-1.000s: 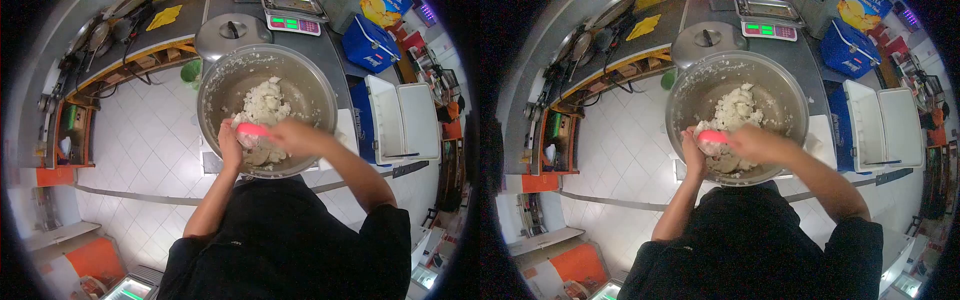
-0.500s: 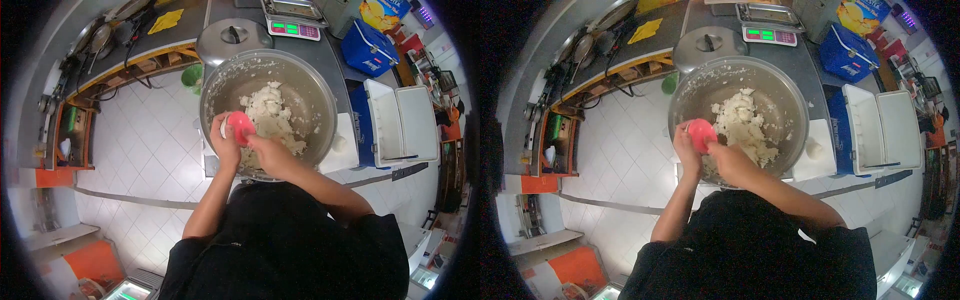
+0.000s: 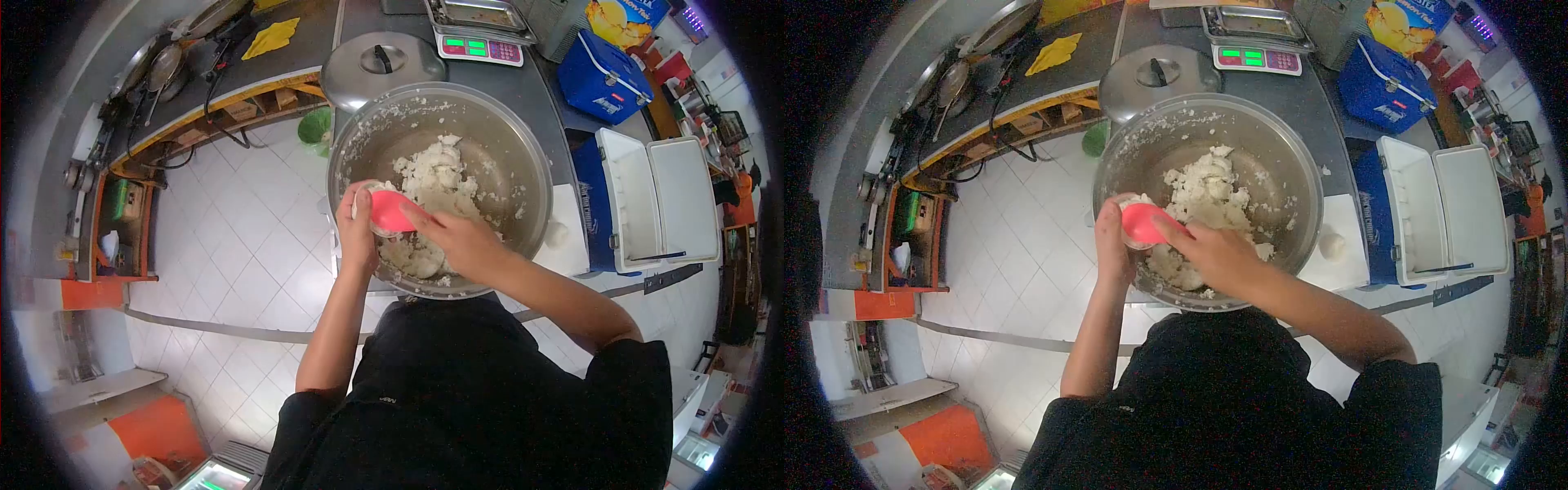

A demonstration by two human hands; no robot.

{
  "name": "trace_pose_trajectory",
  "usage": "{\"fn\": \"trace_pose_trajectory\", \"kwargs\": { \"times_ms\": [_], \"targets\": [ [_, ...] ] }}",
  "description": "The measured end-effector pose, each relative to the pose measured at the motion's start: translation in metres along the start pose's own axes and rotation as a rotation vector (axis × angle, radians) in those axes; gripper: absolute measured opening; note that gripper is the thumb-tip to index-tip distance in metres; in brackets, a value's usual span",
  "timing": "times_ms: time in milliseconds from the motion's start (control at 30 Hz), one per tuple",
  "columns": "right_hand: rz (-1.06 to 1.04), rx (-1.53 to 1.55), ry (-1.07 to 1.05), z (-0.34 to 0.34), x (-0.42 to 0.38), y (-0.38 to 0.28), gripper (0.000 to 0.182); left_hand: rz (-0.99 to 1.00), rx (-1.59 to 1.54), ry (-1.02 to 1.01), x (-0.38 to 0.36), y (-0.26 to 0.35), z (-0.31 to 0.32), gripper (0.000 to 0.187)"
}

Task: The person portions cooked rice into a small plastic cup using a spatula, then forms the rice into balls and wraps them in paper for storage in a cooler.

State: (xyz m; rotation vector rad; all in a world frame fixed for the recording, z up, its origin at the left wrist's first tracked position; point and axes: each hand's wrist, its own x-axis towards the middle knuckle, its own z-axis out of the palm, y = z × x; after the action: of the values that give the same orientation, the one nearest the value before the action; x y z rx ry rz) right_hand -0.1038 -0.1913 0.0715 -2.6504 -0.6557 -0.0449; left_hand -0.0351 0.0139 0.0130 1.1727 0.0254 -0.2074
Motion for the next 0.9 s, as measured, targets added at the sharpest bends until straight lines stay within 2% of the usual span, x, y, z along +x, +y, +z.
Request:
{"fn": "trace_pose_trajectory", "kwargs": {
  "times_ms": [133, 200, 333, 433, 500, 567, 600, 700, 733, 800, 900],
  "targets": [
    [0.02, -0.075, -0.146, -0.008, -0.012, -0.005, 0.071, -0.032, -0.07, 0.064, 0.011, -0.009, 0.002, 0.052],
    [0.008, -0.08, -0.166, -0.015, -0.019, 0.006, 0.069, -0.061, -0.101, 0.059, 0.013, -0.015, 0.0, 0.051],
    [0.014, -0.169, -0.138, -0.022, -0.033, 0.049, 0.067, 0.015, -0.125, 0.143, 0.011, -0.01, 0.003, 0.046],
    [0.194, 0.011, 0.188, -0.02, -0.027, 0.06, 0.062, 0.099, -0.148, 0.148, 0.008, 0.008, 0.006, 0.054],
    [0.46, 0.526, 0.242, -0.013, -0.012, 0.038, 0.049, 0.122, -0.197, 0.15, 0.014, 0.0, 0.006, 0.061],
    [0.445, 0.81, 0.248, 0.011, 0.006, 0.02, 0.04, 0.231, -0.125, 0.123, 0.014, -0.01, 0.016, 0.066],
    [0.303, 0.831, 0.22, 0.03, 0.011, 0.018, 0.038, 0.282, -0.09, 0.105, 0.014, -0.016, 0.02, 0.069],
    [0.223, 0.68, 0.198, 0.033, 0.023, -0.006, 0.029, 0.2, 0.021, 0.188, 0.021, -0.034, 0.018, 0.076],
    [0.308, 0.743, -0.008, 0.016, 0.023, 0.003, 0.03, 0.202, 0.054, 0.151, 0.022, -0.034, 0.013, 0.075],
    [0.475, 0.859, -0.427, -0.024, 0.024, 0.026, 0.031, 0.117, -0.02, 0.204, 0.014, -0.032, 0.018, 0.074],
    [0.309, 0.804, -0.126, -0.017, 0.0, 0.002, 0.033, 0.034, -0.003, 0.2, 0.008, -0.014, 0.035, 0.074]
  ]
}}
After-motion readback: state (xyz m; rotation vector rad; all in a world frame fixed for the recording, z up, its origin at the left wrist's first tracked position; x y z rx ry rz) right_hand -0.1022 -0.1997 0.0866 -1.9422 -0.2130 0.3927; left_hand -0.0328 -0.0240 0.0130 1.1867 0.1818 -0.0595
